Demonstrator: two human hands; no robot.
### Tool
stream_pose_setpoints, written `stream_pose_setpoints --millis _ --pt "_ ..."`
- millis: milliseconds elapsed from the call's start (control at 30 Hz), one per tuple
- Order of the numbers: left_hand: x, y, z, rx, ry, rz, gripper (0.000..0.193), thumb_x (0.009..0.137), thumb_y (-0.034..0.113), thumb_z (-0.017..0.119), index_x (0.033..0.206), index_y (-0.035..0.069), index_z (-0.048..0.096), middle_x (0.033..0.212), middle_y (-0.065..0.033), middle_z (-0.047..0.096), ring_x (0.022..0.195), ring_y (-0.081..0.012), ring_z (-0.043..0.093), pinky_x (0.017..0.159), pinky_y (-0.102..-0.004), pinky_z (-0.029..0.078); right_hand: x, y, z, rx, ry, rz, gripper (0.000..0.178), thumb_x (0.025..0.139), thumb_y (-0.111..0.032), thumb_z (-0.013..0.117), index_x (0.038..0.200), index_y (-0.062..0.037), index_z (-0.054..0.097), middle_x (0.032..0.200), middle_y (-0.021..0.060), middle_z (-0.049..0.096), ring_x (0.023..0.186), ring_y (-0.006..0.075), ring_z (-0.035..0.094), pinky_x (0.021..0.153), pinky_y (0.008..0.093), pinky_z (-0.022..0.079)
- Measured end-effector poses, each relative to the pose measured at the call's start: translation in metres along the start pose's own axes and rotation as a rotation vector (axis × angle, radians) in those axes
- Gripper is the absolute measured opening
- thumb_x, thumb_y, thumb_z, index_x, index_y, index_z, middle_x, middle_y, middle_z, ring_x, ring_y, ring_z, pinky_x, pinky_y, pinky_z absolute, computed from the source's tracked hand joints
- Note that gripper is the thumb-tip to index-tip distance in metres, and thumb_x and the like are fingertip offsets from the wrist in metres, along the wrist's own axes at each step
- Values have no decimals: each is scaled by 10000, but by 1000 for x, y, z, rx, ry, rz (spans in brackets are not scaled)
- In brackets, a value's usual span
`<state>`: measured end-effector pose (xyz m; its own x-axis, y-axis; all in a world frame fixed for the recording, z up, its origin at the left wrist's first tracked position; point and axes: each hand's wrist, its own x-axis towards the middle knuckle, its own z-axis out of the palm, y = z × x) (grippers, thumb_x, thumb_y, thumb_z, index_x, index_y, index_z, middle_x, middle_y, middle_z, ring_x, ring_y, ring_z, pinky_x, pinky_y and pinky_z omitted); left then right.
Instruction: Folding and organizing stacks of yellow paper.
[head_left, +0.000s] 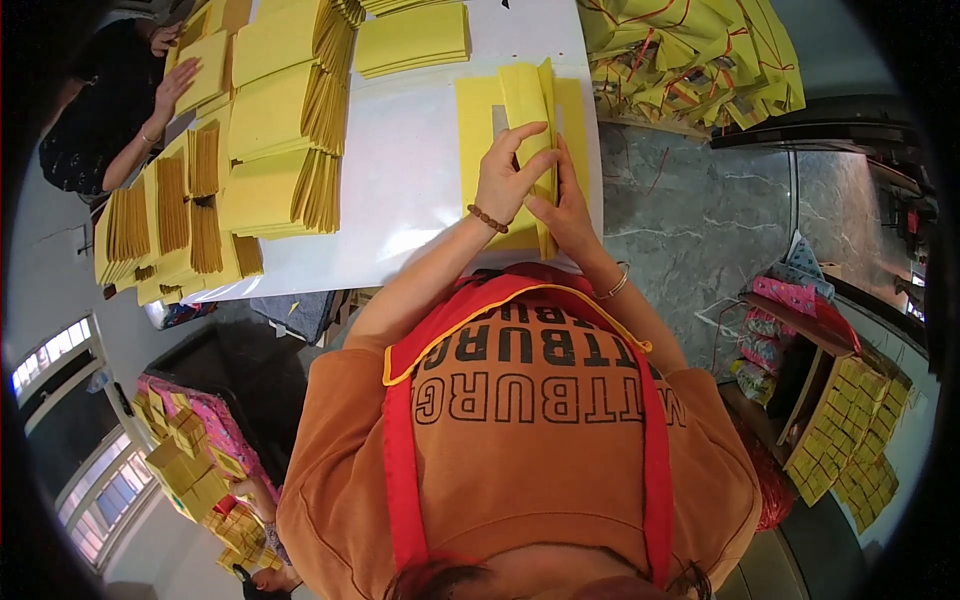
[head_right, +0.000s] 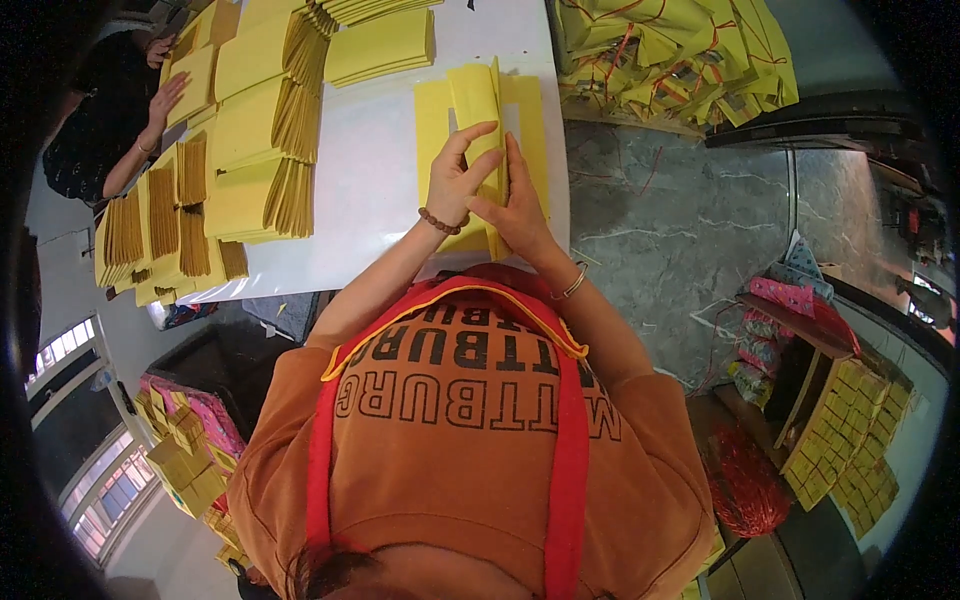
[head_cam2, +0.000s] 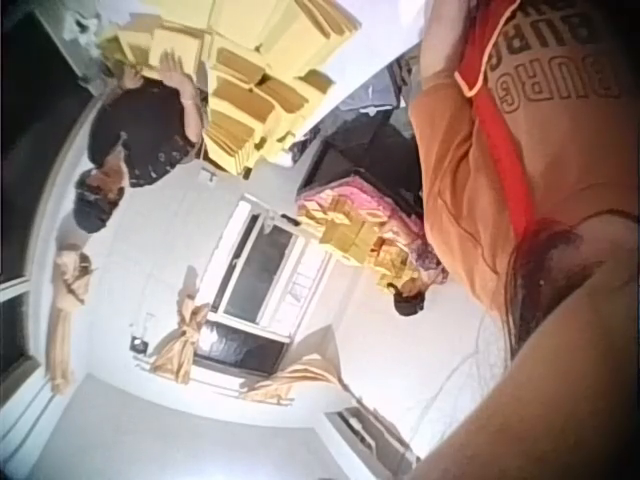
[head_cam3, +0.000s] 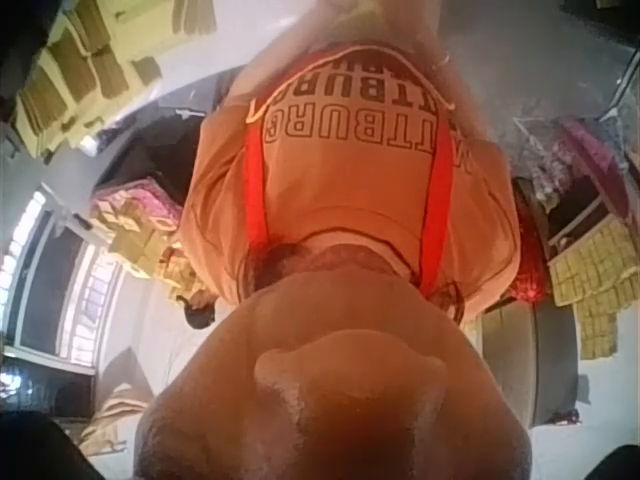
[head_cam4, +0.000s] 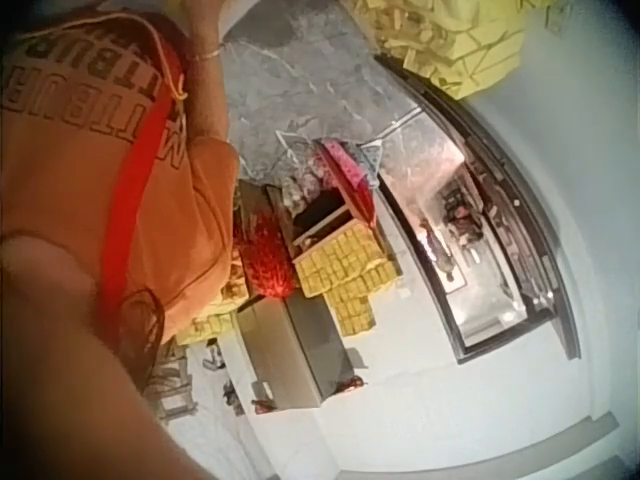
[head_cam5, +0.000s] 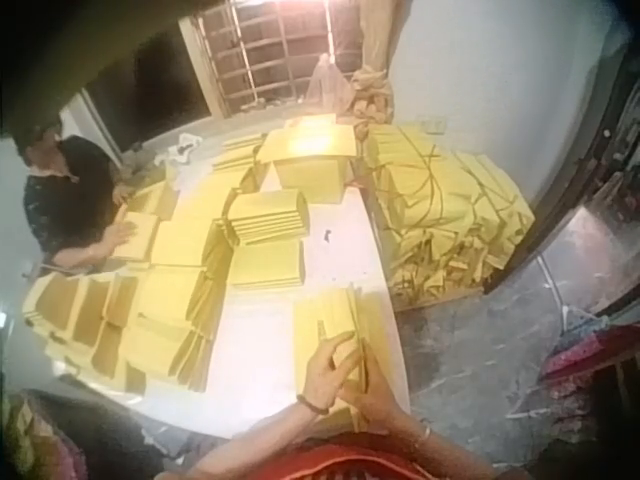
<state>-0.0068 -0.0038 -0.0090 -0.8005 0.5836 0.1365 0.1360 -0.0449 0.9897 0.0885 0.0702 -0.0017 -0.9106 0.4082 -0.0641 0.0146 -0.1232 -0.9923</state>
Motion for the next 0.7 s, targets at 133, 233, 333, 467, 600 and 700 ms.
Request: stream_pose_setpoints --millis 133,233,333,467,600,700 --pt "0 2 -1 1 -10 -11 366 775 223 677 1096 64 600 783 -19 504 640 -103 416 549 -235 333 0 -2 0 40 3 3 971 703 -224 696 1395 52 73 1428 201 180 1329 267 204 1070 339 211" --pt "0 -1 -3 -9 -31 -23 360 789 223 665 1108 69 597 789 -18 506 632 -95 402 542 -234 328 0 -1 -1 26 -6 1 974 705 -228 699 1395 53 72 1427 200 184 1329 264 203 1069 336 212" --pt "-1 -5 -3 -16 -25 -2 304 805 197 645 1073 60 600 796 -15 506 607 -92 385 530 -233 325 -1 1 0 70 8 2 977 702 -229 704 1395 52 75 1424 195 193 1323 259 216 1066 334 219" --pt "-4 -18 -4 -132 -1 -107 170 819 135 605 952 34 572 777 -5 496 597 -73 391 525 -226 334 -1 -1 1 39 -7 -14 980 701 -227 707 1396 51 74 1415 189 210 1309 253 242 1058 331 237" --pt "-6 -4 -6 -185 -17 -233 120 829 68 545 939 27 521 752 2 480 613 -60 414 541 -227 357 -1 -8 3 81 4 -11 982 699 -225 707 1398 48 73 1403 182 233 1291 245 273 1046 326 258" --pt "-6 6 0 -90 80 -134 189 826 42 522 1013 22 515 777 -20 501 625 -74 429 556 -233 370 -1 -4 3 103 8 -11 979 696 -213 704 1398 48 73 1402 181 237 1288 242 278 1043 323 263"
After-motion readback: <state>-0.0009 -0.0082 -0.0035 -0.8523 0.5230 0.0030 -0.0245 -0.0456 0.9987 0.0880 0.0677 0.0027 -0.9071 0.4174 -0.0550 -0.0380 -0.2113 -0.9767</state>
